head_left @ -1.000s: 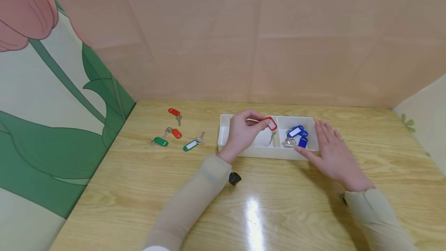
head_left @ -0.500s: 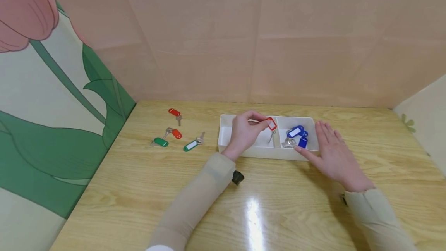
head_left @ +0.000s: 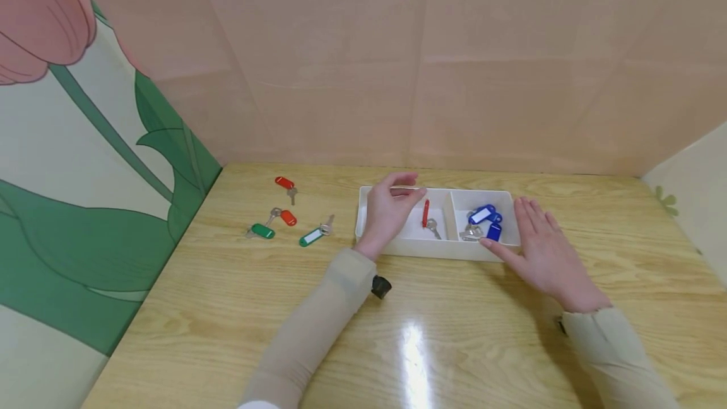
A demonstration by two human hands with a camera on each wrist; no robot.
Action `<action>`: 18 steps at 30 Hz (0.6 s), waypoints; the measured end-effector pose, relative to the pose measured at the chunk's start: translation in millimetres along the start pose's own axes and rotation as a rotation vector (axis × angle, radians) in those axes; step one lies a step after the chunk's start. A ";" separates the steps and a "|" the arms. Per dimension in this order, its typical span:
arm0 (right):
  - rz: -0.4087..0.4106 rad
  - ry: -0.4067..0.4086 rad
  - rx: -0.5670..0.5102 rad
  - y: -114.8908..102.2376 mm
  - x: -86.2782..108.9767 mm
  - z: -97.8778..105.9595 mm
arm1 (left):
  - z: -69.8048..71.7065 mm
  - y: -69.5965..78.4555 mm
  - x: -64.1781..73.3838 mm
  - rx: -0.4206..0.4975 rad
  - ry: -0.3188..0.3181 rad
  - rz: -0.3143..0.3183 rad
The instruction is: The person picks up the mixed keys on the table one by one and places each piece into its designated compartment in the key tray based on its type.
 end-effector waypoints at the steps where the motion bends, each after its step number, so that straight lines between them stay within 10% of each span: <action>1: 0.000 -0.001 0.000 0.0 0.0 -0.2 | 1.2 -0.7 -0.3 -0.001 0.003 -0.001; 18: 0.000 -0.001 -0.005 -0.3 0.5 0.4 | 27.5 2.8 -2.2 0.037 0.025 -0.027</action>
Point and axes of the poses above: each hand's wrist, its own x-axis away from the middle knuckle, its own z-axis out of the back of the hand, y = z × x, the point moved 8 cm from there along -x, towards the middle knuckle, and after that the axes turned 8 degrees about y, right-handed, at the moved point
